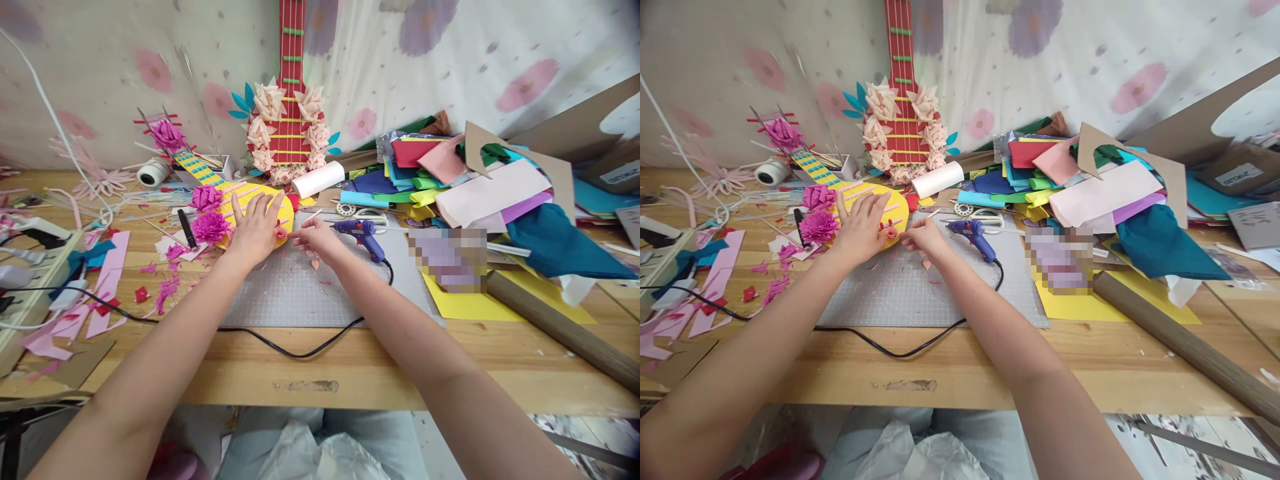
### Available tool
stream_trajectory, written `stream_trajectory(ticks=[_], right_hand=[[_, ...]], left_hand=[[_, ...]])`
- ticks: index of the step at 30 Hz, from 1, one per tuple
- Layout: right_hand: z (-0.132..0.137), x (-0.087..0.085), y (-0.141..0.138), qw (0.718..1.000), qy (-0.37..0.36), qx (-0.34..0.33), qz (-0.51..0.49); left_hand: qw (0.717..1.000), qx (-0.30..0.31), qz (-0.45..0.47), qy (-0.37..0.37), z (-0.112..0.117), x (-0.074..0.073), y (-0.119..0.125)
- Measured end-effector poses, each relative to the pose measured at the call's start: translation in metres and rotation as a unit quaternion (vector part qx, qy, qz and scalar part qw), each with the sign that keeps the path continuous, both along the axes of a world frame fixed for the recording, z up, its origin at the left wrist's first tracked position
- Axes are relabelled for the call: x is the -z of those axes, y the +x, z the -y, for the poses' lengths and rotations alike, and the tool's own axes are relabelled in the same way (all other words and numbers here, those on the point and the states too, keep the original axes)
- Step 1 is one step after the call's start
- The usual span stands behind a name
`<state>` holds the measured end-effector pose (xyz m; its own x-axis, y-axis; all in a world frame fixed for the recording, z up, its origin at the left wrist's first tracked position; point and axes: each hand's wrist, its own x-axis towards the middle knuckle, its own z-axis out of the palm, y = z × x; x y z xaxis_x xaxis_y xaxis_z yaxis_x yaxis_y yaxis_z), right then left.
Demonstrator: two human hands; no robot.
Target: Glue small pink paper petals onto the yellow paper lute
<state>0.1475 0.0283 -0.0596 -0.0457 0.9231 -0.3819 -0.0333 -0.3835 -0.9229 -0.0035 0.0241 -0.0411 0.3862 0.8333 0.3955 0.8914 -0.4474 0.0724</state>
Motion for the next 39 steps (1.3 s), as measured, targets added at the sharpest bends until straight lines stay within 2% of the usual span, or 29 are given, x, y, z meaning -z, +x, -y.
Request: stream_trajectory(ticks=[5, 7, 9, 11, 14, 16, 18, 20, 24, 31, 39], right_hand=[[0.011, 0.004, 0.025, 0.998, 0.045, -0.002, 0.050], [0.016, 0.010, 0.037, 0.993, 0.081, -0.015, 0.082], [0.020, 0.017, 0.049, 0.985, 0.117, -0.032, 0.125], [0.024, 0.024, 0.059, 0.976, 0.147, -0.049, 0.153], [0.031, 0.033, 0.071, 0.963, 0.181, -0.079, 0.185], [0.036, 0.037, 0.075, 0.955, 0.191, -0.084, 0.209], [0.040, 0.041, 0.078, 0.950, 0.186, -0.081, 0.235], [0.041, 0.043, 0.079, 0.947, 0.175, -0.075, 0.258], [0.039, 0.045, 0.079, 0.930, 0.214, -0.032, 0.297], [0.043, 0.045, 0.076, 0.897, 0.258, -0.027, 0.359], [0.046, 0.043, 0.077, 0.895, 0.248, -0.042, 0.368]], left_hand=[[0.993, -0.019, 0.095, 0.063, 0.001, -0.008, -0.001], [0.985, -0.015, 0.141, 0.098, 0.006, -0.006, 0.004], [0.980, 0.015, 0.161, 0.116, 0.013, 0.003, 0.015], [0.980, 0.063, 0.150, 0.113, 0.022, 0.020, 0.027], [0.979, 0.099, 0.146, 0.101, 0.035, 0.045, 0.040], [0.979, 0.107, 0.139, 0.100, 0.039, 0.050, 0.040], [0.984, 0.071, 0.128, 0.100, 0.040, 0.044, 0.032], [0.989, 0.014, 0.118, 0.088, 0.038, 0.030, 0.020], [0.996, -0.012, 0.062, 0.056, 0.027, 0.009, 0.000], [0.999, 0.014, 0.011, 0.046, 0.005, 0.010, -0.001], [0.993, 0.102, -0.003, 0.066, -0.006, 0.010, -0.001]])
